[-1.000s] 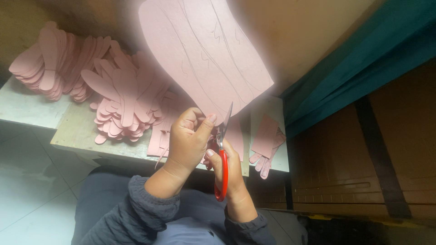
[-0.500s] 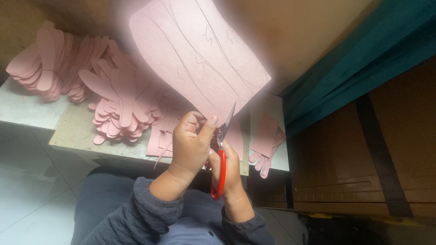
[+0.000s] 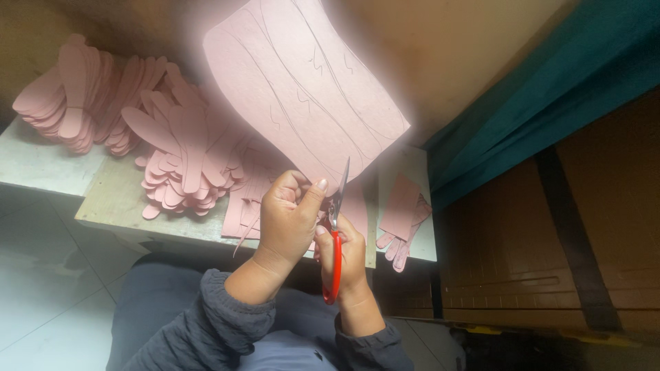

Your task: The person uses red-handled scissors to cut a pink paper sheet along pre-drawn outlines, creating elongated shapes. The cut pieces are placed on a pile to the left, and the process is repeated with additional sheets.

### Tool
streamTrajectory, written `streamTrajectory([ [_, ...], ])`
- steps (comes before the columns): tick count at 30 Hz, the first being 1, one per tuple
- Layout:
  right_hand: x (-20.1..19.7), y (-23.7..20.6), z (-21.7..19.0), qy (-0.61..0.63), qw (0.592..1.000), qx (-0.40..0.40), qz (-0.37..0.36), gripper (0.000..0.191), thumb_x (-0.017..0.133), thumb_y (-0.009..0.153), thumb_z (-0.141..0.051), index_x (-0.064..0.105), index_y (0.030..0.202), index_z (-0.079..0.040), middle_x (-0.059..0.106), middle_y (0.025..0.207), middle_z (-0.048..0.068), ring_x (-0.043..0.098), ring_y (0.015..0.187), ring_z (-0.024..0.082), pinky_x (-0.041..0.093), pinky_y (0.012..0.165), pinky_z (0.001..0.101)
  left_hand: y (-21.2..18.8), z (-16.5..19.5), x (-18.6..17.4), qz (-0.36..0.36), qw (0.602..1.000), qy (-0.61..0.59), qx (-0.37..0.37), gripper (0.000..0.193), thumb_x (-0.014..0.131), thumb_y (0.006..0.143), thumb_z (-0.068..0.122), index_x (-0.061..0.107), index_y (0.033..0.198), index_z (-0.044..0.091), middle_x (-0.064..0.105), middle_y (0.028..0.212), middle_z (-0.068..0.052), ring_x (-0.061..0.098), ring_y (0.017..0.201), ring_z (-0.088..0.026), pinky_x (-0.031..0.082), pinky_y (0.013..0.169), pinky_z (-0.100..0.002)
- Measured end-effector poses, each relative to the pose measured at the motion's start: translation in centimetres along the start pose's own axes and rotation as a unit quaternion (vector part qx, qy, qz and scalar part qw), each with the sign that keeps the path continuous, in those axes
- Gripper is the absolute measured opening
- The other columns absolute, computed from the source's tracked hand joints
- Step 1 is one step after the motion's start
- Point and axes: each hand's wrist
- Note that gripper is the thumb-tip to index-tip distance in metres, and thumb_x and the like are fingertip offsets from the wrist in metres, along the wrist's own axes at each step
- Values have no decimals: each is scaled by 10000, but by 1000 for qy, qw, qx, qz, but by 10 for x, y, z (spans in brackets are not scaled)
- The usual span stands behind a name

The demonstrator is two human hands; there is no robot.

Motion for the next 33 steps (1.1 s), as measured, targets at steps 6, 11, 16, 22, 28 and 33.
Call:
streamTrajectory([
  [6, -13, 2, 2, -15, 999, -2, -42, 233, 618, 965, -135, 661, 1114, 39, 577, 715, 3, 514, 557, 61, 442, 506, 217, 5, -1, -7, -31, 998, 37, 29, 107, 662, 982, 86, 605, 947, 3, 736, 870, -88, 672, 777, -81, 541, 690, -246],
  [11, -20, 1, 3, -31, 998, 18, -60, 270, 625, 956, -155, 666, 1157, 20, 576, 721, -7, 518, 558, 56, 450, 509, 214, 9, 1, -16, -51, 996, 69, 0, 119, 652, 975, 91, 592, 931, -2, 761, 887, -112, 703, 801, -101, 579, 715, -259],
  [16, -19, 0, 3, -43, 997, 33, -61, 292, 620, 957, -154, 671, 1177, 31, 570, 698, -5, 510, 533, 58, 444, 492, 218, 10, -1, -18, -57, 997, 59, -9, 87, 634, 967, 80, 629, 967, -7, 755, 903, -108, 704, 796, -109, 578, 715, -268],
  [22, -31, 1, 0, -102, 992, -7, -78, 320, 622, 926, -89, 673, 1213, 43, 613, 762, 5, 530, 644, 53, 455, 591, 218, 12, -1, -24, -80, 993, 88, -13, 100, 624, 977, 84, 616, 946, -11, 765, 906, -107, 706, 818, -104, 573, 745, -266],
  [28, -38, -1, 6, -128, 987, -22, -93, 279, 619, 912, -34, 678, 1167, 63, 665, 852, 29, 563, 779, 75, 492, 719, 237, 14, 6, -29, -89, 979, 181, -28, 118, 634, 955, 123, 630, 896, 21, 763, 851, -60, 673, 757, -68, 543, 681, -246],
  [33, -35, -1, 10, -143, 986, -20, -84, 275, 601, 902, -32, 685, 1152, 46, 659, 819, -1, 554, 741, 54, 492, 681, 219, 15, 10, -31, -75, 960, 268, -34, 151, 675, 929, 166, 639, 857, 38, 712, 739, -46, 581, 634, -64, 477, 573, -254],
])
Point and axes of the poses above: each hand's wrist, its own y-axis towards the middle knuckle, its own x-axis out of the palm, z = x × y
